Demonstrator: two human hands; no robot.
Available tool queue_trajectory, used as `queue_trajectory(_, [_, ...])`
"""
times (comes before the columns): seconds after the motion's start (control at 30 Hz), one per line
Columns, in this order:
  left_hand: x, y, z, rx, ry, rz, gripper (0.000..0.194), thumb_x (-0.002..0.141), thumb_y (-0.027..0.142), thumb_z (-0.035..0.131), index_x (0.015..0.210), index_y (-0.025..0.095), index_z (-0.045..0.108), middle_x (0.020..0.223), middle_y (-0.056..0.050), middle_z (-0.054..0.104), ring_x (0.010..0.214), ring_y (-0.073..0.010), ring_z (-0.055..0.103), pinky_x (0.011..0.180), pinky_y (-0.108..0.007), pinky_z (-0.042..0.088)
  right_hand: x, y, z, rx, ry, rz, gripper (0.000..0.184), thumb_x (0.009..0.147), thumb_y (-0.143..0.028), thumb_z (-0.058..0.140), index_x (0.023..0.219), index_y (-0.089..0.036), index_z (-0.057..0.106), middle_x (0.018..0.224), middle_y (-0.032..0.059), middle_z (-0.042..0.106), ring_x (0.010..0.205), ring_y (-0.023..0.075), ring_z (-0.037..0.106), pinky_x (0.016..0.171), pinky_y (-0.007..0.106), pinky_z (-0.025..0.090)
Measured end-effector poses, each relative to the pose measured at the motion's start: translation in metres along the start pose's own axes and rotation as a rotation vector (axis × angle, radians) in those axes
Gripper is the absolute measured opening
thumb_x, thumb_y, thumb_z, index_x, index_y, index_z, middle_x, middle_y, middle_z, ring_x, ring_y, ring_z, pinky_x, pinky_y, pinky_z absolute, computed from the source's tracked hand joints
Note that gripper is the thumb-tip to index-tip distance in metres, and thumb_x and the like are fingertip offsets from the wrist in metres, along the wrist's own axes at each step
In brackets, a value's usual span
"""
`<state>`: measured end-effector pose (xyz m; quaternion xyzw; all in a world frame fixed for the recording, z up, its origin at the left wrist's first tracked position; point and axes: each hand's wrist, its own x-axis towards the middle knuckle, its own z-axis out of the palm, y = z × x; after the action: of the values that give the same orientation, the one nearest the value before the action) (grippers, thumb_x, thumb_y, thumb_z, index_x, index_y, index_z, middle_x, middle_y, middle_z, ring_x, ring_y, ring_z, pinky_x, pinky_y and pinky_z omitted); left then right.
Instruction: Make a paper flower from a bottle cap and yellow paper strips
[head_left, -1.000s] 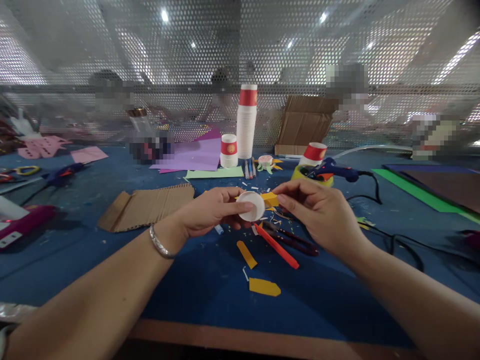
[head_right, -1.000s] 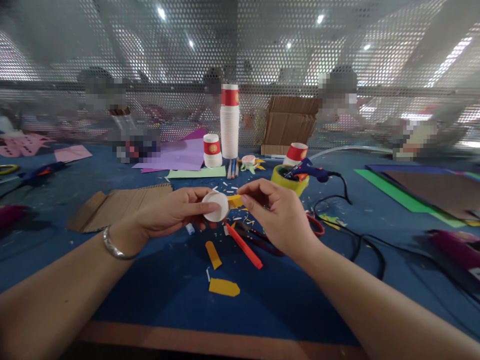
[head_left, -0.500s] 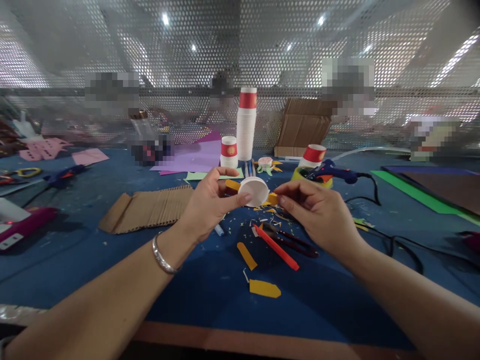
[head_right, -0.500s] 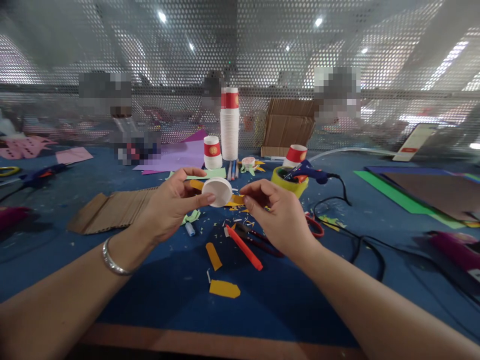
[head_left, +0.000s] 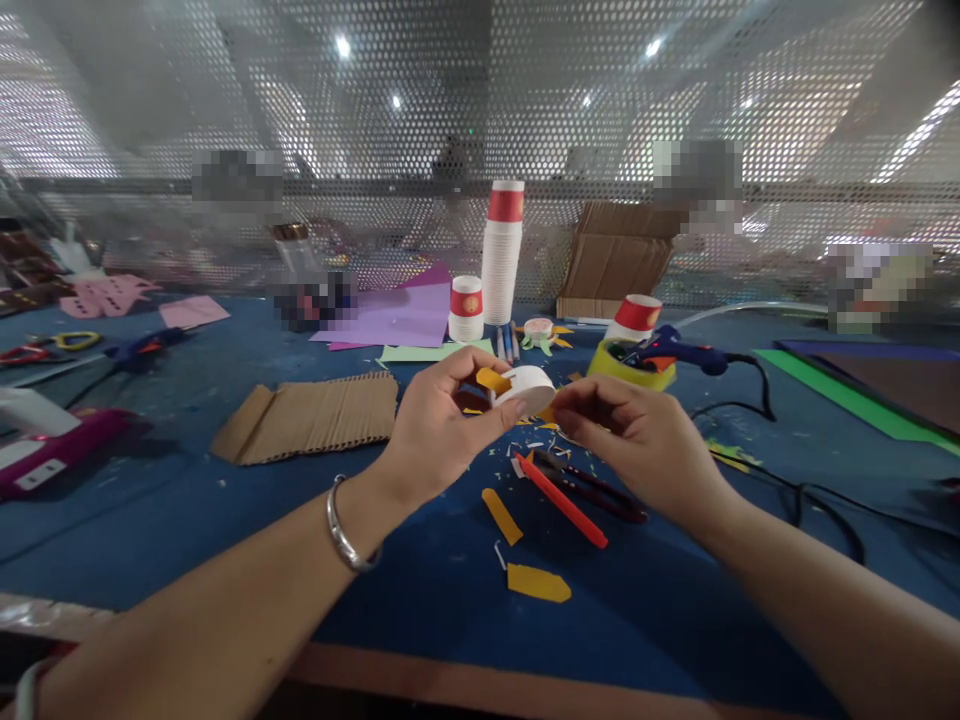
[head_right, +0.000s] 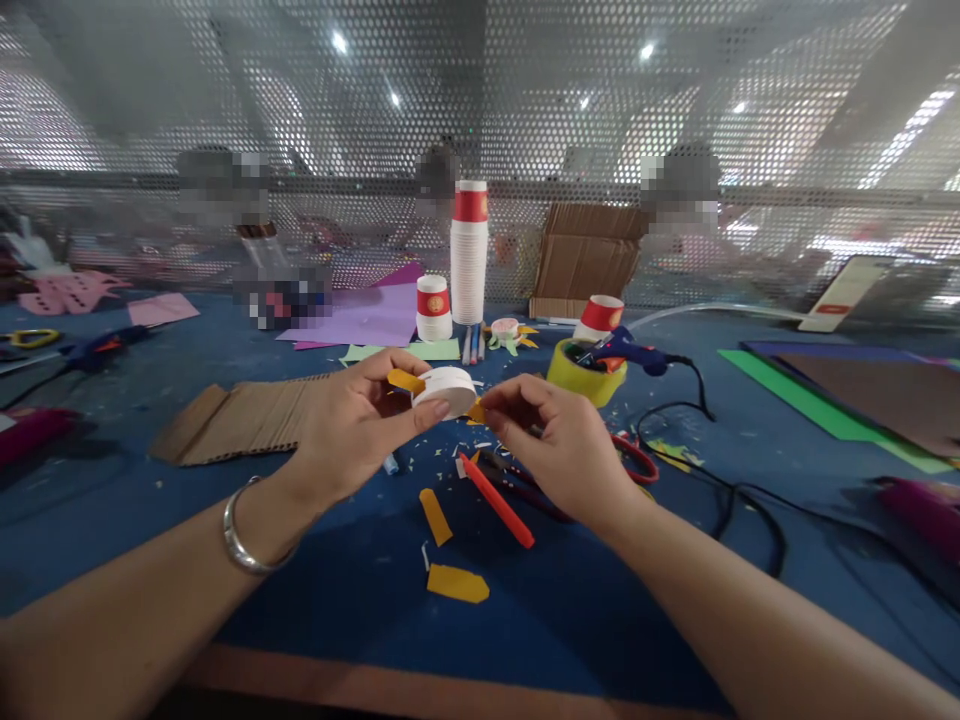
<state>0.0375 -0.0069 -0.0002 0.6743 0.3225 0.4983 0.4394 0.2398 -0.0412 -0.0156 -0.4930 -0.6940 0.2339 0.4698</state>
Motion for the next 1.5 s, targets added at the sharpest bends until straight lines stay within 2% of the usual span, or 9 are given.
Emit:
queue_trajectory(0.17, [-0.002, 0.003, 0.001, 0.143, 0.028, 0.127, 0.016, 0.076, 0.026, 0.078, 0.086, 0.021, 0.066, 0.085, 0.0, 0.064, 0.074, -0.0128, 0.059, 0.066, -0.027, 0.05, 0.001, 0.0, 0.001, -0.043, -0.009, -0.018, 0.011, 0.086, -0.03, 0.065, 0.087, -0.02, 0.07, 0.08, 0.0029, 0.072, 0.071, 0.0164, 0.065, 0.065, 0.03, 0.051])
queue_trajectory(0.3, [-0.004, 0.003, 0.002, 0.17, 0.028, 0.147, 0.012, 0.077, 0.025, 0.077, 0.082, 0.021, 0.067, 0.082, 0.0, 0.061, 0.072, -0.0124, 0.058, 0.066, -0.027, 0.049, 0.001, 0.0, 0.001, -0.056, -0.021, -0.025, 0.01, 0.087, -0.028, 0.063, 0.087, -0.02, 0.069, 0.081, 0.0028, 0.071, 0.073, 0.0164, 0.064, 0.066, 0.03, 0.05])
queue_trajectory(0.5, [-0.004, -0.004, 0.003, 0.046, -0.042, 0.011, 0.016, 0.077, 0.031, 0.078, 0.085, 0.02, 0.069, 0.084, -0.002, 0.066, 0.076, -0.0152, 0.06, 0.071, -0.031, 0.05, 0.001, 0.0, 0.0, -0.051, -0.034, 0.003, 0.008, 0.086, -0.025, 0.062, 0.088, -0.02, 0.067, 0.079, 0.0021, 0.07, 0.072, 0.0166, 0.064, 0.066, 0.03, 0.049])
queue_trajectory(0.73, [0.001, -0.006, -0.001, 0.013, 0.023, -0.032, 0.023, 0.08, 0.041, 0.079, 0.086, 0.019, 0.075, 0.085, -0.004, 0.071, 0.078, -0.0151, 0.061, 0.072, -0.03, 0.048, -0.001, 0.0, 0.002, -0.009, -0.054, 0.028, 0.004, 0.085, -0.022, 0.062, 0.087, -0.021, 0.066, 0.08, 0.0015, 0.071, 0.072, 0.0166, 0.065, 0.068, 0.031, 0.049])
queue_trajectory(0.83, [0.003, -0.009, 0.0, -0.152, 0.022, -0.147, 0.027, 0.079, 0.044, 0.08, 0.085, 0.018, 0.077, 0.084, -0.005, 0.073, 0.078, -0.0153, 0.063, 0.073, -0.03, 0.05, -0.002, 0.001, 0.002, 0.012, -0.062, 0.037, 0.004, 0.086, -0.023, 0.062, 0.087, -0.021, 0.065, 0.08, 0.0014, 0.069, 0.072, 0.0165, 0.063, 0.068, 0.031, 0.049])
queue_trajectory(0.93, [0.006, -0.009, 0.0, -0.368, -0.003, -0.279, 0.026, 0.074, 0.04, 0.085, 0.086, 0.018, 0.078, 0.09, -0.006, 0.075, 0.082, -0.0167, 0.066, 0.074, -0.029, 0.053, -0.003, 0.0, 0.001, 0.026, -0.059, 0.041, 0.006, 0.087, -0.027, 0.064, 0.087, -0.021, 0.066, 0.078, 0.0006, 0.067, 0.07, 0.0153, 0.06, 0.066, 0.03, 0.048])
queue_trajectory(1.03, [0.01, -0.008, -0.003, -0.468, -0.031, -0.358, 0.025, 0.071, 0.036, 0.087, 0.088, 0.018, 0.08, 0.094, -0.007, 0.076, 0.085, -0.0184, 0.067, 0.07, -0.028, 0.056, -0.002, -0.002, 0.0, 0.029, -0.059, 0.042, 0.014, 0.091, -0.034, 0.064, 0.089, -0.021, 0.067, 0.077, 0.0003, 0.066, 0.069, 0.0146, 0.058, 0.064, 0.029, 0.046])
queue_trajectory(1.2, [0.011, -0.011, -0.005, -0.481, -0.062, -0.371, 0.022, 0.073, 0.034, 0.087, 0.088, 0.02, 0.08, 0.095, -0.007, 0.076, 0.086, -0.0191, 0.067, 0.07, -0.028, 0.057, -0.001, -0.006, 0.0, 0.055, -0.088, 0.07, 0.022, 0.094, -0.042, 0.063, 0.09, -0.021, 0.069, 0.077, 0.0007, 0.067, 0.069, 0.0149, 0.058, 0.063, 0.029, 0.045])
queue_trajectory(1.5, [0.007, -0.01, 0.005, -0.454, -0.072, -0.368, 0.022, 0.07, 0.029, 0.088, 0.086, 0.017, 0.078, 0.088, -0.005, 0.075, 0.079, -0.0154, 0.066, 0.075, -0.029, 0.055, -0.004, -0.004, 0.003, 0.055, -0.159, 0.077, 0.021, 0.095, -0.04, 0.061, 0.086, -0.022, 0.068, 0.08, 0.0012, 0.068, 0.073, 0.0169, 0.058, 0.067, 0.031, 0.047])
